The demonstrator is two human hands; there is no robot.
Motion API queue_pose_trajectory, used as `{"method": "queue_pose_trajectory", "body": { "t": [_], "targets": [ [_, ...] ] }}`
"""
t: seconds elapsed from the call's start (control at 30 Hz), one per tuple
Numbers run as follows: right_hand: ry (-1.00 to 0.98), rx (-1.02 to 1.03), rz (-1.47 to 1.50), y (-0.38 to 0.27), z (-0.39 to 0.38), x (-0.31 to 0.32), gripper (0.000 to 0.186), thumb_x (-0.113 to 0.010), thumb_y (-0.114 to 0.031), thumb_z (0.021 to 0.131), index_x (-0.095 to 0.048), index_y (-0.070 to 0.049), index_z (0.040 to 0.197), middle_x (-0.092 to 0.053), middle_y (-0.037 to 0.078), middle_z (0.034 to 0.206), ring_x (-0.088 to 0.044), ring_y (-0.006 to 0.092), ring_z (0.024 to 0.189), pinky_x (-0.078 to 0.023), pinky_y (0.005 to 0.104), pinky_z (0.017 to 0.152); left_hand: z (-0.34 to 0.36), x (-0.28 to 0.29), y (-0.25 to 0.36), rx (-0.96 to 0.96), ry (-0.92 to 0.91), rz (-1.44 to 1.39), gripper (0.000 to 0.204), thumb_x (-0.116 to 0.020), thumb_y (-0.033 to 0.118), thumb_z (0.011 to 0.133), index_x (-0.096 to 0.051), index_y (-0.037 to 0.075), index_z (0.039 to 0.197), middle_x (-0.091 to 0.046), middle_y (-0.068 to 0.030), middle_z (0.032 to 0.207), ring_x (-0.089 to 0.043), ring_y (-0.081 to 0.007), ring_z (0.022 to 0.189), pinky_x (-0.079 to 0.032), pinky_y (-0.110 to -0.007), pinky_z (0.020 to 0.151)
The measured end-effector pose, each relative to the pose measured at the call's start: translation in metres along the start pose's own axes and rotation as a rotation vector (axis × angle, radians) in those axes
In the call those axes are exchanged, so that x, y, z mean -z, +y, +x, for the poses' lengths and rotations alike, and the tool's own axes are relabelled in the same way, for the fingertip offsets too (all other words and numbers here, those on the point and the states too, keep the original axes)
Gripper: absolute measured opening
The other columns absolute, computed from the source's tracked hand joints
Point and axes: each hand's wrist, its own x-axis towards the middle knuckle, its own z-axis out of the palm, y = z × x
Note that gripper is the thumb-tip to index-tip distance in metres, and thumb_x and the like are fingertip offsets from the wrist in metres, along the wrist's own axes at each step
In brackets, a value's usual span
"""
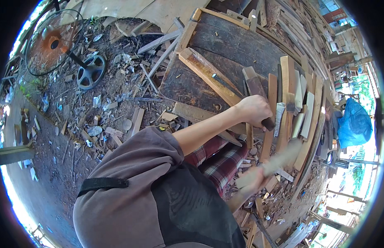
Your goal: Using a chisel and mallet to notch and shape pieces of wood on a workbench.
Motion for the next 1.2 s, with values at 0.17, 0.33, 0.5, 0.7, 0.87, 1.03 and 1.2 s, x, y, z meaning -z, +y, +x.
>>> {"method": "queue_pose_trajectory", "body": {
  "t": [0.17,0.33,0.5,0.7,0.87,1.03,1.2],
  "targets": [
    [0.061,-0.09,-0.099,-0.03,-0.002,-0.026,0.048,-0.054,-0.03,0.091,-0.045,-0.001,0.128,-0.051,0.006,0.071,-0.048,0.0122,0.051,-0.038,0.0234,0.038,0.004,0.008,0.001,0.019,0.022,-0.056,0.035,-0.075,0.044,0.065,-0.065,0.01,0.069,-0.064,-0.0093,0.067,-0.066,-0.0293,0.069,-0.052,-0.041,0.065],
    [0.104,-0.028,-0.076,-0.05,0.015,-0.019,0.048,-0.05,-0.035,0.093,-0.045,-0.003,0.129,-0.046,0.005,0.066,-0.044,0.0105,0.048,-0.038,0.0229,0.035,-0.001,0.014,0.007,0.057,-0.146,0.039,0.037,-0.074,0.046,0.065,-0.068,0.01,0.069,-0.065,-0.0103,0.068,-0.066,-0.029,0.068,-0.052,-0.041,0.062],
    [0.04,-0.064,-0.114,-0.054,0.014,-0.006,0.049,-0.049,-0.035,0.094,-0.044,-0.002,0.13,-0.045,0.005,0.065,-0.044,0.0107,0.049,-0.038,0.0226,0.036,0.002,0.011,0.004,0.038,-0.121,-0.016,0.037,-0.072,0.047,0.065,-0.069,0.01,0.071,-0.066,-0.01,0.07,-0.066,-0.0297,0.07,-0.053,-0.041,0.062],
    [0.07,0.028,-0.066,-0.066,0.013,-0.01,0.055,-0.052,-0.031,0.089,-0.037,0.0,0.132,-0.048,0.009,0.071,-0.047,0.0132,0.053,-0.039,0.0244,0.036,0.005,0.017,0.001,0.054,-0.058,-0.081,0.036,-0.073,0.045,0.067,-0.069,0.01,0.074,-0.066,-0.0087,0.071,-0.066,-0.03,0.071,-0.053,-0.041,0.065],
    [0.142,0.128,-0.061,-0.075,0.024,0.016,0.062,-0.057,-0.034,0.087,-0.037,-0.001,0.136,-0.048,0.007,0.067,-0.045,0.0133,0.05,-0.038,0.0271,0.039,-0.002,0.013,0.001,0.034,-0.142,-0.007,0.038,-0.074,0.047,0.066,-0.069,0.01,0.073,-0.065,-0.0116,0.067,-0.066,-0.0313,0.07,-0.053,-0.042,0.066],
    [0.177,-0.12,0.298,-0.029,-0.002,-0.025,0.058,-0.055,-0.042,0.088,-0.042,-0.003,0.128,-0.049,0.007,0.065,-0.046,0.0147,0.048,-0.04,0.0307,0.038,-0.002,0.015,0.0,0.008,-0.099,-0.01,0.04,-0.075,0.048,0.065,-0.068,0.01,0.073,-0.065,-0.0112,0.068,-0.066,-0.0311,0.07,-0.052,-0.041,0.065],
    [0.043,-0.264,0.117,-0.036,0.006,-0.042,0.058,-0.051,-0.048,0.089,-0.041,-0.005,0.127,-0.052,0.006,0.07,-0.05,0.0153,0.05,-0.042,0.0251,0.038,-0.004,0.037,-0.005,0.052,-0.085,-0.011,0.038,-0.075,0.047,0.066,-0.069,0.011,0.074,-0.066,-0.0096,0.07,-0.066,-0.0302,0.071,-0.052,-0.041,0.065]
  ]
}}
